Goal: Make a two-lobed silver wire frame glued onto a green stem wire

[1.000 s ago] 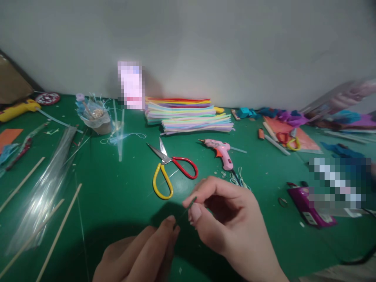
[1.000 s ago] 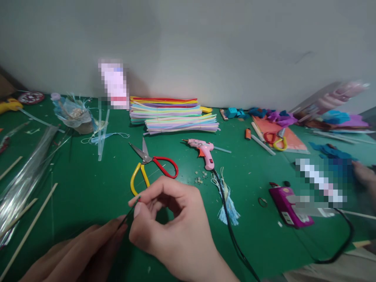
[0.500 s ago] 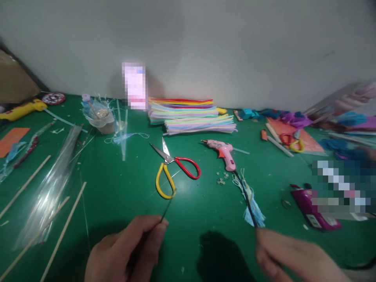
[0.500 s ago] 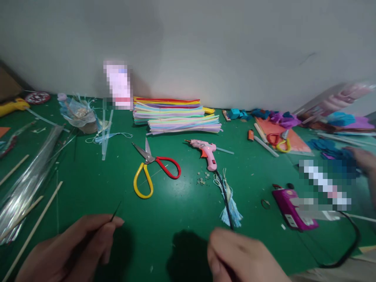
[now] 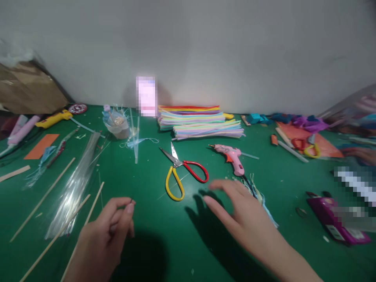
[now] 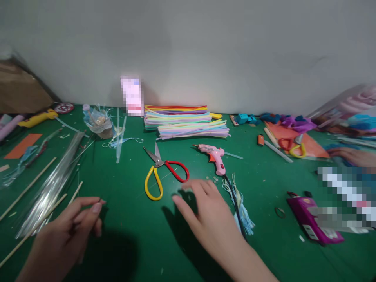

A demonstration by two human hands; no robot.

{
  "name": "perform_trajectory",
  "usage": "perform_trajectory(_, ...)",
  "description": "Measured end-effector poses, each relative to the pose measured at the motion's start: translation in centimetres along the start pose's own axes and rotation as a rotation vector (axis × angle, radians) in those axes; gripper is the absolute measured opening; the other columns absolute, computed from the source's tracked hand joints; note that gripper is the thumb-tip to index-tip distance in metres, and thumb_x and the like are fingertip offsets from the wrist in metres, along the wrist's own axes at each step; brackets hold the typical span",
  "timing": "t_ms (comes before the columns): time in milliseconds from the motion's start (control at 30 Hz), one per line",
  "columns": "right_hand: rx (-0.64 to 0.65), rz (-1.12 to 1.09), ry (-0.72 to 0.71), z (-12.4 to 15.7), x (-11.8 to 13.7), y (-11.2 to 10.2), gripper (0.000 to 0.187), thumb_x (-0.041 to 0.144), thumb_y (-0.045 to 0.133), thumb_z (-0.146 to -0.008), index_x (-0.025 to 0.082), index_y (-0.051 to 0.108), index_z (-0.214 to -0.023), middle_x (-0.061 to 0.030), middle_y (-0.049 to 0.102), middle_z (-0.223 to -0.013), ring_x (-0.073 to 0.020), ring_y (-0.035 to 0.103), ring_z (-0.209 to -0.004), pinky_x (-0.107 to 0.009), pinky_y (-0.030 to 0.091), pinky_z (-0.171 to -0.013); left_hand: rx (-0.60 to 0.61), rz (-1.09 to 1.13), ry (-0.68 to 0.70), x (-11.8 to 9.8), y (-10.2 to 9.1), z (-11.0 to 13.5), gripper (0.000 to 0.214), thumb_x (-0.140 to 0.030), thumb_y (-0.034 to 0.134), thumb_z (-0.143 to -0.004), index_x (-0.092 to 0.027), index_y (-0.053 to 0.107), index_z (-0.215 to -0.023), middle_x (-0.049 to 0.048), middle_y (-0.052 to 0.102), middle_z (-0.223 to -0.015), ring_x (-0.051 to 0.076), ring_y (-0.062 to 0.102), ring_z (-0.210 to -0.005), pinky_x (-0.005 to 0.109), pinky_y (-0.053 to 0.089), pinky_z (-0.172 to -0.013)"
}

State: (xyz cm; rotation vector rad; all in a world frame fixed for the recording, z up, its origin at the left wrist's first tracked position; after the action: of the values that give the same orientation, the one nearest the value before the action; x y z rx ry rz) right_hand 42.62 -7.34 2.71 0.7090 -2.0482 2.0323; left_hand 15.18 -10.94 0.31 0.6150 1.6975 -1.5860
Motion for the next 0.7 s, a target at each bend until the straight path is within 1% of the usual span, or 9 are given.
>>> perform_trajectory(33,-0.022,0.085,0.005,-1.9,0.7,1.1,0.044,0.049,0.057,-0.093,0.016,0.059,-0.122,-0.0164,0.066,-0.116,-0.0318,0.06,-0.11,-0.044,0.05,-0.091,0.039,0.046,-0.018,-0.4,0.6,-0.1,0.03,-0.053,0.047,-0.094,-0.024,0.055,-0.094,-0.0099,0.057,-0.053,0.007,0.041,-0.029,0.017,0.037,-0.034)
perform_trajectory(100,0.016,0.248,0.001,-4.8,1.7,3.6,0.068,0.054,0.065,-0.086,0.009,0.05,-0.135,-0.0225,0.063,-0.115,-0.0377,0.058,-0.106,-0.049,0.05,-0.087,0.121,0.142,-0.107,-0.9,1.7,-0.6,0.031,-0.054,0.047,-0.094,-0.024,0.053,-0.098,-0.0093,0.06,-0.056,0.007,0.043,-0.03,0.017,0.036,-0.035)
perform_trajectory(200,0.018,0.286,-0.017,-7.2,2.2,6.6,0.064,0.034,0.07,-0.082,0.006,0.049,-0.136,-0.0233,0.063,-0.106,-0.0381,0.059,-0.098,-0.049,0.05,-0.082,0.199,0.229,-0.196,-1.3,3.1,-1.4,0.03,-0.053,0.045,-0.095,-0.024,0.049,-0.099,-0.0074,0.065,-0.06,0.008,0.049,-0.03,0.018,0.036,-0.034)
perform_trajectory(300,0.008,0.256,-0.071,-7.7,1.6,7.5,0.062,0.023,0.065,-0.08,0.006,0.046,-0.137,-0.0218,0.062,-0.106,-0.0363,0.058,-0.099,-0.048,0.048,-0.086,0.225,0.25,-0.198,-0.8,3.3,-2.5,0.026,-0.048,0.048,-0.094,-0.023,0.05,-0.097,-0.0046,0.069,-0.066,0.009,0.053,-0.031,0.018,0.037,-0.032)
perform_trajectory(400,-0.022,0.201,-0.103,-6.9,0.3,6.4,0.06,0.027,0.062,-0.082,0.004,0.044,-0.134,-0.0221,0.06,-0.111,-0.0355,0.056,-0.105,-0.048,0.048,-0.09,0.209,0.268,-0.174,-0.3,2.4,-4.0,0.023,-0.045,0.054,-0.091,-0.023,0.05,-0.096,-0.0033,0.07,-0.07,0.01,0.06,-0.038,0.017,0.039,-0.033)
perform_trajectory(467,-0.051,0.151,-0.117,-5.8,-0.7,4.9,0.057,0.03,0.061,-0.082,0.008,0.045,-0.132,-0.0207,0.059,-0.116,-0.0329,0.057,-0.107,-0.046,0.049,-0.092,0.207,0.298,-0.145,-0.6,1.8,-5.1,0.025,-0.046,0.056,-0.09,-0.023,0.049,-0.095,-0.0033,0.069,-0.07,0.011,0.06,-0.038,0.018,0.042,-0.033)
perform_trajectory(533,-0.127,0.044,-0.091,-4.2,-1.8,3.2,0.052,0.035,0.059,-0.084,0.012,0.047,-0.13,-0.018,0.061,-0.114,-0.0295,0.061,-0.101,-0.043,0.053,-0.086,0.182,0.334,-0.103,-1.5,1.7,-6.1,0.025,-0.047,0.057,-0.091,-0.023,0.049,-0.094,-0.0052,0.066,-0.066,0.01,0.059,-0.039,0.017,0.043,-0.035)
perform_trajectory(600,-0.198,-0.072,0.01,-2.3,-3.2,1.7,0.048,0.041,0.058,-0.086,0.017,0.05,-0.127,-0.014,0.065,-0.106,-0.0262,0.065,-0.089,-0.039,0.055,-0.076,0.192,0.385,-0.06,-2.8,2.4,-7.0,0.024,-0.047,0.054,-0.094,-0.024,0.049,-0.099,-0.006,0.065,-0.067,0.01,0.062,-0.044,0.018,0.048,-0.041)
perform_trajectory(700,-0.285,-0.236,0.12,0.9,-5.1,0.1,0.046,0.045,0.057,-0.088,0.023,0.051,-0.128,-0.0114,0.068,-0.108,-0.0238,0.069,-0.089,-0.034,0.057,-0.072,0.337,0.437,-0.046,-4.6,5.0,-8.2,0.027,-0.048,0.046,-0.098,-0.022,0.05,-0.107,-0.0022,0.069,-0.077,0.012,0.066,-0.052,0.024,0.054,-0.048)
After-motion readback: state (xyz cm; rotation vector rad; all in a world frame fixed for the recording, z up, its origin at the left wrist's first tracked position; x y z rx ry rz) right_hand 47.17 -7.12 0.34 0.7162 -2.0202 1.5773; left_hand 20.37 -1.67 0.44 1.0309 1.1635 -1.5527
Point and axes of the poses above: each hand's wrist, its own z-axis away from the middle knuckle, its own y-axis out of the palm, x = y × z, the point moved 2 cm from there along -z, towards the middle knuckle
